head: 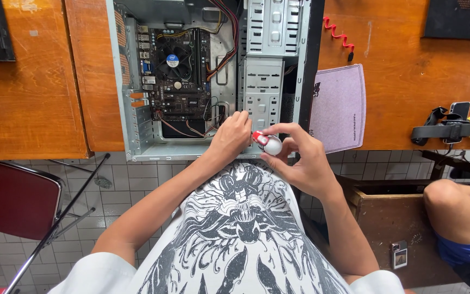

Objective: Securing a hard drive into a computer case using a screwdriver and screws

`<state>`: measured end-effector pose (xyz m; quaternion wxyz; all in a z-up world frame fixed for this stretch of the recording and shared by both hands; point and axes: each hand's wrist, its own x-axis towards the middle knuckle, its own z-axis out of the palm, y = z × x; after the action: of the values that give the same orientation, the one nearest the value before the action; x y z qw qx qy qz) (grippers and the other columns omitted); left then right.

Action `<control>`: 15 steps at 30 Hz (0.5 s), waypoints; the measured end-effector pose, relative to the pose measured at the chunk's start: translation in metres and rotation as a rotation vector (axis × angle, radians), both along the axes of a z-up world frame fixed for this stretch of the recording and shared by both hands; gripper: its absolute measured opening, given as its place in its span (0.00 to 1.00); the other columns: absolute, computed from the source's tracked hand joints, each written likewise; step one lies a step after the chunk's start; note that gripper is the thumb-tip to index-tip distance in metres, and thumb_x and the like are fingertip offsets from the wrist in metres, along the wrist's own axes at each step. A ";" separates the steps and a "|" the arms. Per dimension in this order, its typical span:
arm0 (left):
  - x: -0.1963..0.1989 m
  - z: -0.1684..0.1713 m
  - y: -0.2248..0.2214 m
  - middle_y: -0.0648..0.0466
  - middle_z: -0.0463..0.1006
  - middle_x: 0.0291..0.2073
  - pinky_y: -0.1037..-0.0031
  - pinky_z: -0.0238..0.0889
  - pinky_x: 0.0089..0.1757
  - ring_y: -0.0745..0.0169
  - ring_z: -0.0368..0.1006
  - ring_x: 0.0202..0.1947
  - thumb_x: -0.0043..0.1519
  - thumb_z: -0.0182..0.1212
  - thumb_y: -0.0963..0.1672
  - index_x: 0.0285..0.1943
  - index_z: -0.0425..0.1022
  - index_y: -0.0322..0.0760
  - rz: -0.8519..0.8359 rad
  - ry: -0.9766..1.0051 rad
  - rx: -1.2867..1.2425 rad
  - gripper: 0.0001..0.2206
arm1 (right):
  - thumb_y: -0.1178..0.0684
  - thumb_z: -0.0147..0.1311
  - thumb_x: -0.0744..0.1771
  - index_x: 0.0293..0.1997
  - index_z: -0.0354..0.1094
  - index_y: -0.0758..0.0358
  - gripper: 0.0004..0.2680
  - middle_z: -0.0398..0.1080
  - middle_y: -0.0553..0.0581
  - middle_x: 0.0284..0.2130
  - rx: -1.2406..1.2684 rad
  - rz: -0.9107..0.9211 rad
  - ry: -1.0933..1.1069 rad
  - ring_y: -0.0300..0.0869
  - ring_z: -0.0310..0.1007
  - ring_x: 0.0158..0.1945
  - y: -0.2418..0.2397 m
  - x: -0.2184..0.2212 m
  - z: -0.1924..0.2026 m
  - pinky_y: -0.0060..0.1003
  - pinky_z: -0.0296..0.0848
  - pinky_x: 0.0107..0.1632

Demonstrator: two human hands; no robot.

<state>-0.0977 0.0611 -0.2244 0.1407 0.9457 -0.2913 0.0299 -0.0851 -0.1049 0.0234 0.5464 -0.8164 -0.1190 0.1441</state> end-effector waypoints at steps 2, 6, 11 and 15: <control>0.001 -0.007 -0.003 0.55 0.64 0.33 0.73 0.61 0.33 0.62 0.65 0.36 0.48 0.67 0.46 0.34 0.72 0.37 0.005 0.007 0.006 0.12 | 0.64 0.61 0.62 0.51 0.70 0.62 0.13 0.72 0.62 0.52 -0.049 0.037 -0.053 0.43 0.75 0.24 0.004 0.003 0.007 0.36 0.77 0.29; -0.002 -0.005 -0.002 0.55 0.63 0.33 0.72 0.59 0.33 0.60 0.65 0.36 0.48 0.64 0.46 0.34 0.70 0.37 0.019 0.015 0.004 0.11 | 0.55 0.63 0.64 0.52 0.67 0.61 0.13 0.71 0.60 0.47 -0.358 0.068 -0.092 0.49 0.78 0.29 0.011 -0.001 0.013 0.41 0.78 0.31; -0.003 0.015 0.000 0.57 0.63 0.33 0.72 0.60 0.34 0.60 0.65 0.36 0.52 0.63 0.44 0.34 0.71 0.37 0.046 0.048 -0.031 0.08 | 0.60 0.60 0.65 0.54 0.65 0.61 0.13 0.71 0.62 0.47 -0.460 0.096 -0.131 0.55 0.80 0.39 0.010 0.000 0.016 0.42 0.81 0.35; -0.002 0.015 0.000 0.56 0.63 0.33 0.71 0.60 0.34 0.59 0.65 0.36 0.50 0.63 0.44 0.33 0.70 0.38 0.039 0.046 -0.024 0.08 | 0.54 0.56 0.69 0.58 0.64 0.62 0.12 0.72 0.66 0.42 -0.509 0.062 -0.034 0.59 0.80 0.39 0.015 -0.002 0.017 0.47 0.82 0.36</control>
<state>-0.0994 0.0610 -0.2098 0.1582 0.9499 -0.2691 0.0142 -0.0868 -0.0902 0.0409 0.3165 -0.9259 -0.1130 0.1726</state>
